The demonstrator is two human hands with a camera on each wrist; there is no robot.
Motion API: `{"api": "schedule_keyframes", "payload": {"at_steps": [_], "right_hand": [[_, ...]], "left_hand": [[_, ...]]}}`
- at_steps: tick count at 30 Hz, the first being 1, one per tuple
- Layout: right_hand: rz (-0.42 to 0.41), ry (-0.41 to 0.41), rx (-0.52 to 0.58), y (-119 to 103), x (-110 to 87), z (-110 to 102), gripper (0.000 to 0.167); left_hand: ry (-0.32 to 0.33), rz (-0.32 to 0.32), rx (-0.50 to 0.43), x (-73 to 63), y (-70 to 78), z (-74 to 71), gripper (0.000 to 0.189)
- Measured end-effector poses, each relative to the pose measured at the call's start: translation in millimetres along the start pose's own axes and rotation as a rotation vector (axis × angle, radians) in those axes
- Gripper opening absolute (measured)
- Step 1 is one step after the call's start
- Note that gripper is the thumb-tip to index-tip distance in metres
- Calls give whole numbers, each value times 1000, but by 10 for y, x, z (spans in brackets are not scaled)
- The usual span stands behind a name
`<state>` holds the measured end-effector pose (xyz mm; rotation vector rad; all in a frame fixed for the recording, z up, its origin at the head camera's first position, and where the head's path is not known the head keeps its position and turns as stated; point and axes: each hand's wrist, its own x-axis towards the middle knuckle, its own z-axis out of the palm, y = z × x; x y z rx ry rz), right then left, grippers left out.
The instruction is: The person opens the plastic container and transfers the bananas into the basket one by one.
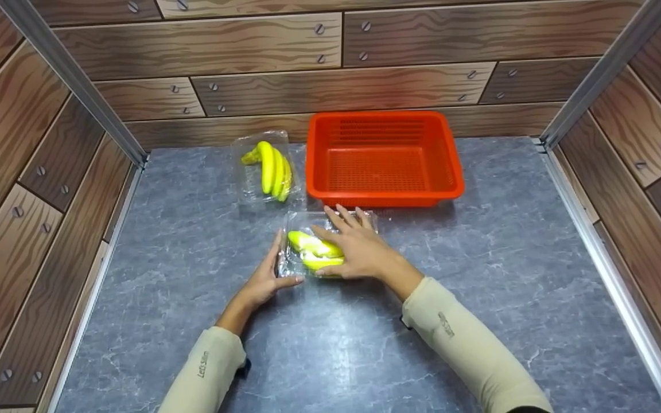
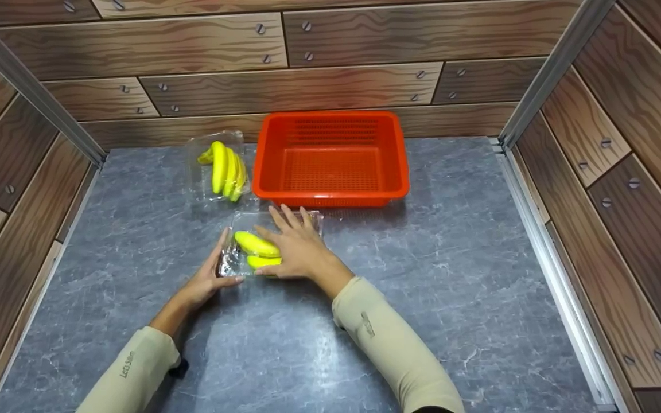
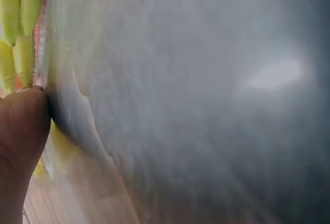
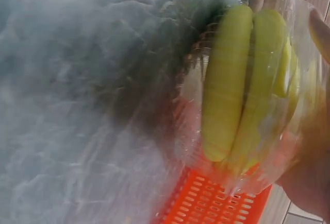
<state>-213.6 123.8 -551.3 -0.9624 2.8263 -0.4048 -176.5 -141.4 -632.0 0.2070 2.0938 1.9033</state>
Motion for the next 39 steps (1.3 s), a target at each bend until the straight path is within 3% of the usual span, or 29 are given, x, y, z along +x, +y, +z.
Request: {"api": "schedule_keyframes", "payload": {"at_steps": [13,27,39], "right_hand": [[9,42,-64,-23,23,125,93],[15,14,-89,-24,22,115,91],[16,-10,-83,-34,22,100,87]], "left_hand": [[-27,2,-86,1,8,19,126],[-17,11,-59,-9,9,24,124],[-60,22,-100,-2,4,22,122]]}}
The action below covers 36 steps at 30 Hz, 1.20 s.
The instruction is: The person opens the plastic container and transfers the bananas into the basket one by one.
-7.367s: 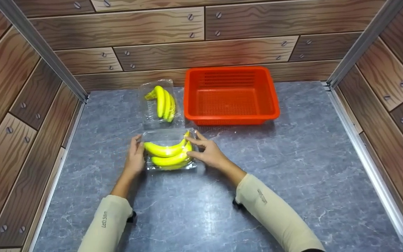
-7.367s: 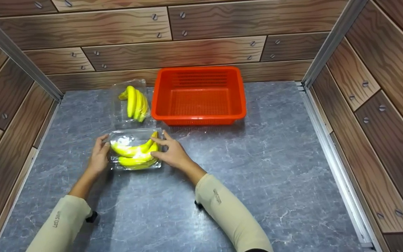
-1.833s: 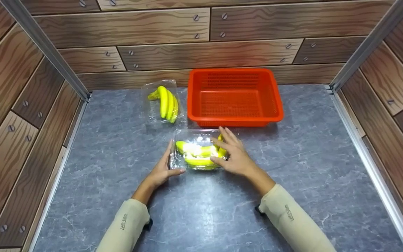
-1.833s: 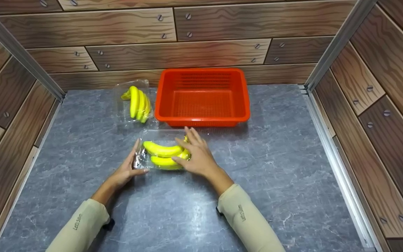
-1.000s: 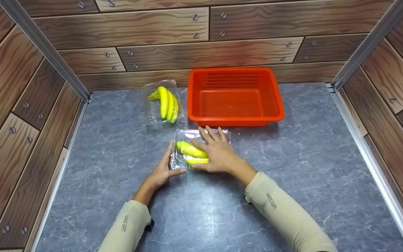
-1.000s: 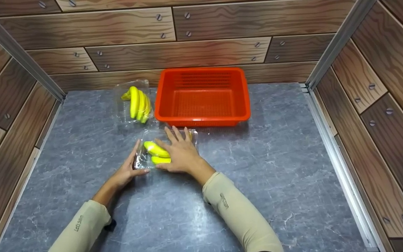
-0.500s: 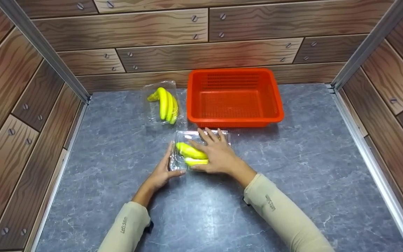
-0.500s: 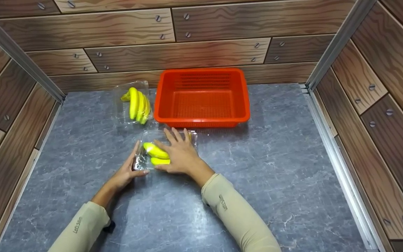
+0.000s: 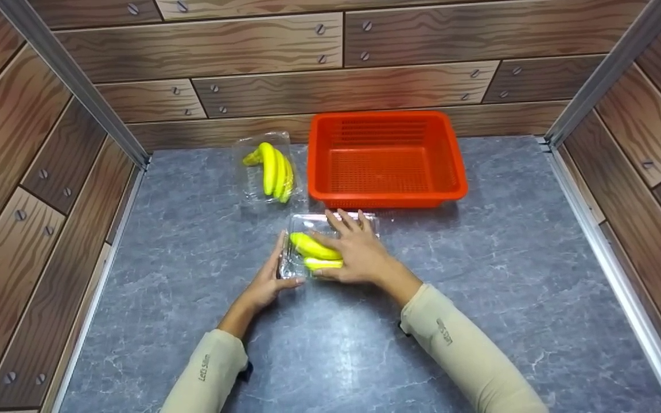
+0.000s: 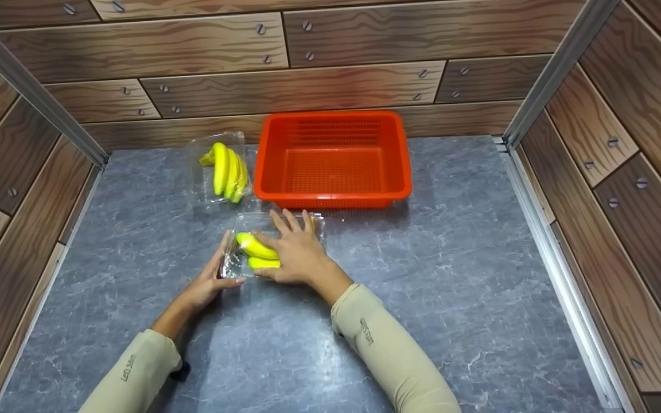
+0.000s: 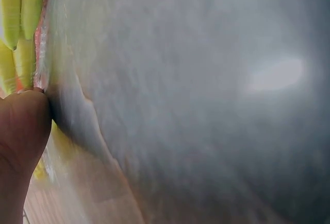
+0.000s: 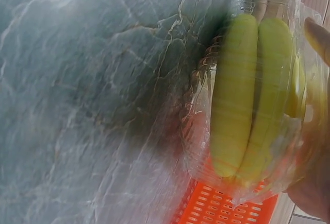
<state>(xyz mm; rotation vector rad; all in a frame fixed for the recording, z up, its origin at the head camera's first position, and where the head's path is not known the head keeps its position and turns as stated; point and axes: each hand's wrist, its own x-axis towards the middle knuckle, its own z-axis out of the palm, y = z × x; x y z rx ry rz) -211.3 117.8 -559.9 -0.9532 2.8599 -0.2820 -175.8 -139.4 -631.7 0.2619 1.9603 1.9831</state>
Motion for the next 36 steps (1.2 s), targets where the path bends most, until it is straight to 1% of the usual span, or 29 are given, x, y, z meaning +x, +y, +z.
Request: {"api": "schedule_keyframes", "payload": {"at_steps": [4,9,14,19,25,28,31,36], "right_hand": [[1,0,2,7,10,2,86],[2,1,-9,16,15,-12,85],[3,12,20,17,18,-25,84],[3,12,28,18,23,-26,83],[11,9,60,22,23,-38,83],[0,17,75,19,28,-43,82],[-15,27,84,17,30,-41,82],[-21,28,78,20,25,-39,82]], "left_hand": [[-6,-8,-10,3,20,4,121],[-12,20,-22,14,18,8,119],[-7,37,8,24,4,-2,119],[6,39,38,25,-4,-10,118],[-19,57,61,17,2,-18,116],[-21,66,61,12,1,-24,115],[-22,59,60,5,-3,-27,115],[-30,67,59,11,-23,-31,115]]}}
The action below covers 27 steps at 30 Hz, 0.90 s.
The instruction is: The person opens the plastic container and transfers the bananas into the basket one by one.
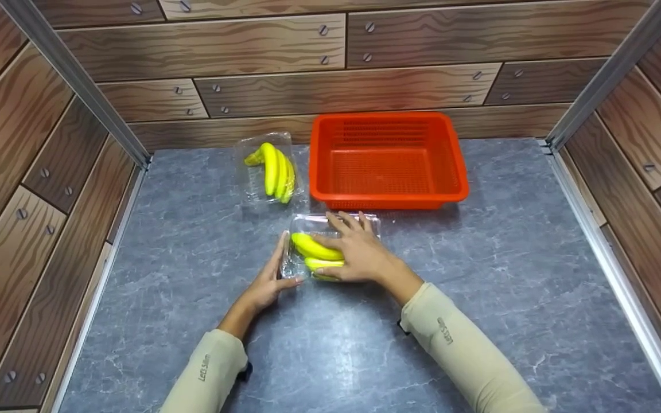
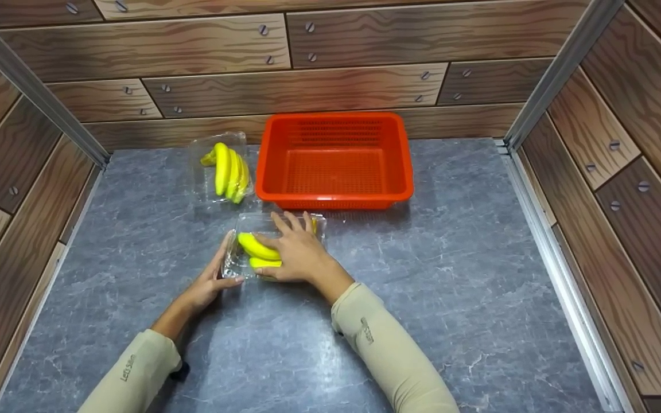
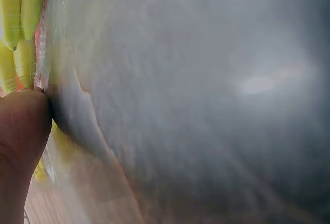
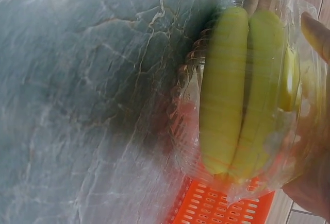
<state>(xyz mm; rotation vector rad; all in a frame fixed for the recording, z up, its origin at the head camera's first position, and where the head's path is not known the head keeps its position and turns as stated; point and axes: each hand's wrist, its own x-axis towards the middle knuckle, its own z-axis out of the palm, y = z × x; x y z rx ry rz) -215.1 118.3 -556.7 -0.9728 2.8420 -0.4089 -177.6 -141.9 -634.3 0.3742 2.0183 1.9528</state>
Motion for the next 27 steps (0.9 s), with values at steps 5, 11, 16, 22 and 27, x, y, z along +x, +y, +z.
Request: {"api": "schedule_keyframes", "payload": {"at_steps": [5,11,16,22,27], "right_hand": [[4,-6,-11,-8,-5,3,82],[-2,-8,-7,-12,-7,-5,81],[7,-13,-5,-2,-16,-7,79],[9,-15,-14,-4,-12,-4,78],[-2,-17,8,-1,-21,0,78]], "left_hand": [[8,1,-4,0,-10,-1,115],[19,-11,-12,-2,9,7,115],[16,-11,1,9,15,13,114],[15,-15,8,3,25,10,114],[11,-18,-18,0,7,17,115]]}}
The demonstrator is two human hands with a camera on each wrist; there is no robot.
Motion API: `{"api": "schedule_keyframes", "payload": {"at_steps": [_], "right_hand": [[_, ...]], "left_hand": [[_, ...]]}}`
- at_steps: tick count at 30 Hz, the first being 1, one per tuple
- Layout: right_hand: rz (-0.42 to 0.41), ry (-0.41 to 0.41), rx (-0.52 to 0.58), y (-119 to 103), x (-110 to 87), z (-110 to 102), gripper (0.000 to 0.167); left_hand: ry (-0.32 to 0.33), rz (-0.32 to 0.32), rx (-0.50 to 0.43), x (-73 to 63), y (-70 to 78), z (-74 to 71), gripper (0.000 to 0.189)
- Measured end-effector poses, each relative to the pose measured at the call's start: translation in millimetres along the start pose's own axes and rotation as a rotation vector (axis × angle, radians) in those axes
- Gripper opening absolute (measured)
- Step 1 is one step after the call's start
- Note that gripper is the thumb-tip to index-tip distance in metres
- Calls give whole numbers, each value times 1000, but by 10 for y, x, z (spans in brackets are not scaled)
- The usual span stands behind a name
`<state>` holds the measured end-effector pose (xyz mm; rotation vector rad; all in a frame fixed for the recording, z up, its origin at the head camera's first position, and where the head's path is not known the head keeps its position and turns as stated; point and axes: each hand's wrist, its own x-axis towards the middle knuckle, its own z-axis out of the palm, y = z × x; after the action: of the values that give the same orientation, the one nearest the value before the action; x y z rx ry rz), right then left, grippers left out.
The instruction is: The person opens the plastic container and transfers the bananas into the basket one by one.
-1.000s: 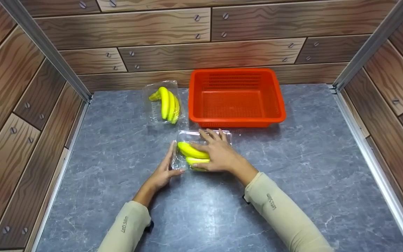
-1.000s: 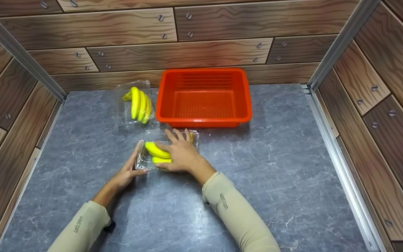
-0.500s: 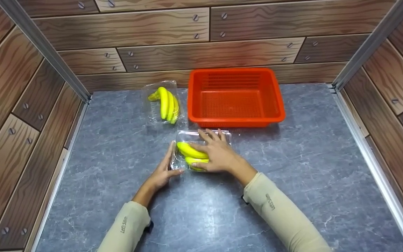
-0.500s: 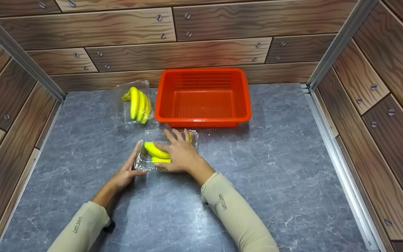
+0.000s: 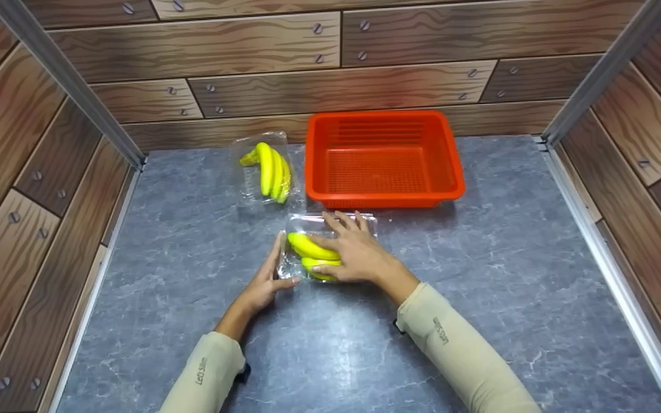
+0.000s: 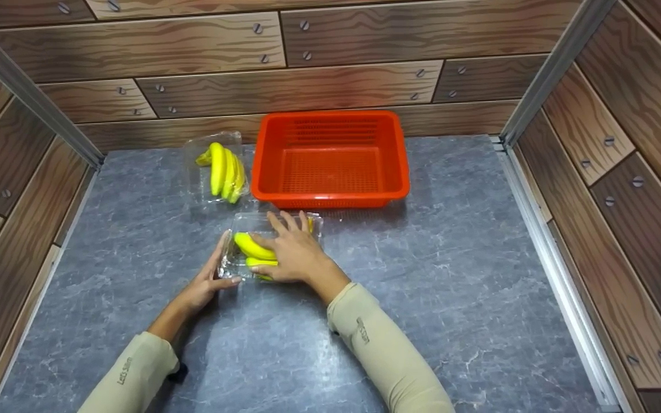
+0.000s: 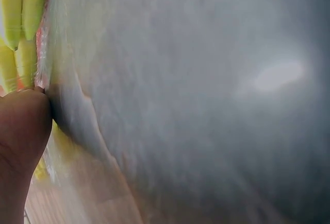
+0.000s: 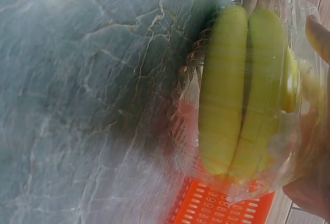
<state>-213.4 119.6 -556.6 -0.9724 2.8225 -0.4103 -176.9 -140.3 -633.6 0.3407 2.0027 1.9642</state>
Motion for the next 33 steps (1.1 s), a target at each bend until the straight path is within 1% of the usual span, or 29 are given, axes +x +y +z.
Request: {"api": "schedule_keyframes", "payload": {"at_steps": [12,18,25,33], "right_hand": [[7,-11,-30,-8,-5,-2,78],[-9,6,-26,-10,4,3,77],[-25,-3,-33,-13,21,-12,78],[-27,0,-4,-5,6,-14,76]], "left_hand": [[6,-3,-1,-2,10,9,116],[14,-3,3,-8,15,0,116],[27,-9,14,-20,15,-11,116],[0,-9,2,-13,27,-1,113]]}}
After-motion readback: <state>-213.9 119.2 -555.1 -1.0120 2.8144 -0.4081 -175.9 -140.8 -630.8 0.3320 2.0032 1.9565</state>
